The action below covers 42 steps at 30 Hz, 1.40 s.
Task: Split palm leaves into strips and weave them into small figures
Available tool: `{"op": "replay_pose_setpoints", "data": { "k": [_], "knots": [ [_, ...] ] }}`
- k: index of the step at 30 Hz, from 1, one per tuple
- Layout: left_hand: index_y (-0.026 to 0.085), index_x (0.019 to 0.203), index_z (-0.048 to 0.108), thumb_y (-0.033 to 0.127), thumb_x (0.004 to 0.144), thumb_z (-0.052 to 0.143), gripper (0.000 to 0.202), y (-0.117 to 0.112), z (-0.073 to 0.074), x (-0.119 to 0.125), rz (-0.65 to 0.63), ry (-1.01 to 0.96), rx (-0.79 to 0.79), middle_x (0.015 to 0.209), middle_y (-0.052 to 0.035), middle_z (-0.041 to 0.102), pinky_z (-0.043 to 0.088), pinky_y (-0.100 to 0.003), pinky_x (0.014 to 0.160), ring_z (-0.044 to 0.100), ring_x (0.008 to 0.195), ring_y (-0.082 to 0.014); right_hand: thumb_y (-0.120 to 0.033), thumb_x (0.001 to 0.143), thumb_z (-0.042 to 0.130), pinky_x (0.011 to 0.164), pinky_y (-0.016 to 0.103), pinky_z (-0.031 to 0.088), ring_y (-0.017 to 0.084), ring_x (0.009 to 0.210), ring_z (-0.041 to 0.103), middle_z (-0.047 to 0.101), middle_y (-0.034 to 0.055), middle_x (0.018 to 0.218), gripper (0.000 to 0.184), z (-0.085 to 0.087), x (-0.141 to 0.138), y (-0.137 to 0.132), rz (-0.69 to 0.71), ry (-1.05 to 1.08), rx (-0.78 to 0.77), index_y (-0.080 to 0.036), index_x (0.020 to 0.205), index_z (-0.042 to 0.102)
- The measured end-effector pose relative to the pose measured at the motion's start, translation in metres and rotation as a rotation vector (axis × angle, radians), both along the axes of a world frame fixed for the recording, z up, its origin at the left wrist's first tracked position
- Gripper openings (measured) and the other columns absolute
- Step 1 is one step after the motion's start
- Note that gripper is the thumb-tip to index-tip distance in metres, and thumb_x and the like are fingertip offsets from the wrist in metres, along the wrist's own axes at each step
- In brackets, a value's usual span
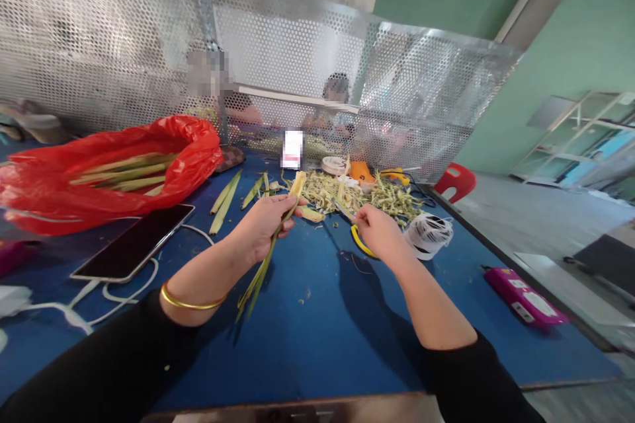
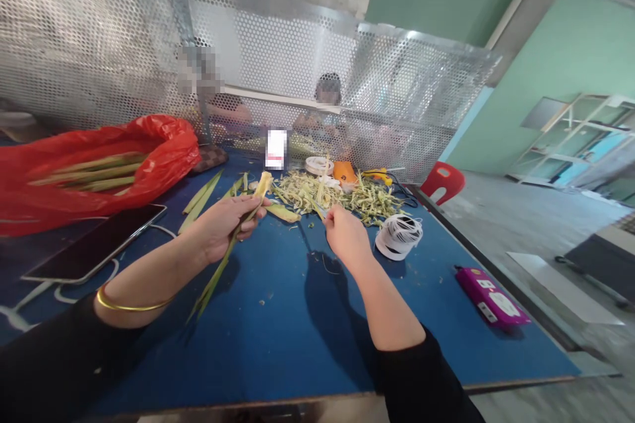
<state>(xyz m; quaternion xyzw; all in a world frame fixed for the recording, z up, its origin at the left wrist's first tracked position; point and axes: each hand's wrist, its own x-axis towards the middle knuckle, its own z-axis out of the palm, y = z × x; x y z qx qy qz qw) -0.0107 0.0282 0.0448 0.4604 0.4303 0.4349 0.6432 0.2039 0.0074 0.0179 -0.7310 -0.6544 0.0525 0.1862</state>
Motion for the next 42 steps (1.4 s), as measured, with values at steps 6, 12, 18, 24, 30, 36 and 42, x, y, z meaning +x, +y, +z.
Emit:
{"op": "replay_pose_setpoints", "data": {
  "k": [6,12,18,24,30,36,42],
  "knots": [
    [0.013,0.081,0.059,0.019,0.088,0.045,0.016,0.000,-0.004,0.003,-0.017,0.020,0.007,0.061,0.0031,0.051,0.019,-0.015,0.033,0.032,0.033,-0.0011,-0.030,0.084,0.046,0.049,0.020,0.037,0.010,0.048,0.048,0.054,-0.0046,0.058,0.015,-0.010,-0.015,0.002,0.293,0.432,0.064,-0.020,0.075,0.052],
    [0.013,0.079,0.059,0.018,0.087,0.047,0.015,-0.002,-0.010,0.008,-0.086,0.052,0.017,0.060,0.0024,0.053,0.018,-0.016,0.033,0.031,0.033,-0.0016,-0.034,0.094,0.032,0.063,0.022,0.045,0.012,0.068,0.064,0.066,0.0028,0.090,0.029,-0.009,-0.014,-0.001,0.245,0.087,-0.085,-0.021,0.094,0.058],
    [0.013,0.076,0.061,0.020,0.086,0.049,0.018,-0.007,-0.010,0.010,-0.091,0.128,0.074,0.062,0.0002,0.056,0.017,-0.017,0.034,0.031,0.034,-0.0017,-0.013,0.072,0.060,0.075,0.033,0.044,0.030,0.096,0.061,0.062,0.0213,0.105,0.034,-0.014,0.020,0.011,-0.086,-0.191,-0.190,-0.010,0.105,0.055],
    [0.015,0.074,0.061,0.021,0.085,0.051,0.016,-0.005,-0.008,0.013,-0.085,0.234,0.124,0.063,0.0002,0.058,0.018,-0.018,0.036,0.033,0.035,-0.0023,-0.012,0.066,0.062,0.072,0.032,0.042,0.030,0.095,0.061,0.064,0.0187,0.102,0.049,-0.018,0.029,0.020,-0.096,-0.068,-0.220,-0.012,0.114,0.053],
    [0.013,0.078,0.061,0.028,0.083,0.055,0.017,0.021,-0.007,0.022,-0.059,0.266,0.150,0.060,0.0018,0.056,0.017,-0.017,0.035,0.031,0.036,-0.0030,-0.014,0.070,0.057,0.066,0.027,0.043,0.020,0.078,0.063,0.068,0.0047,0.088,0.033,-0.004,0.034,0.011,0.051,0.308,-0.133,-0.021,0.102,0.063],
    [0.011,0.078,0.059,0.034,0.080,0.059,0.022,0.064,-0.006,0.040,0.020,0.260,0.145,0.061,0.0022,0.054,0.015,-0.018,0.037,0.030,0.037,-0.0019,-0.021,0.078,0.053,0.055,0.025,0.046,0.011,0.055,0.057,0.062,0.0004,0.078,0.044,-0.008,0.022,0.014,0.169,0.760,-0.014,-0.019,0.122,0.048],
    [0.012,0.080,0.059,0.039,0.077,0.062,0.027,0.091,-0.009,0.055,0.035,0.241,0.148,0.060,0.0032,0.051,0.015,-0.019,0.037,0.028,0.036,-0.0014,-0.034,0.066,0.071,0.062,0.026,0.045,0.013,0.064,0.055,0.056,-0.0043,0.070,0.047,-0.016,0.022,0.022,0.262,0.899,0.054,-0.020,0.106,0.051]
  ]
}}
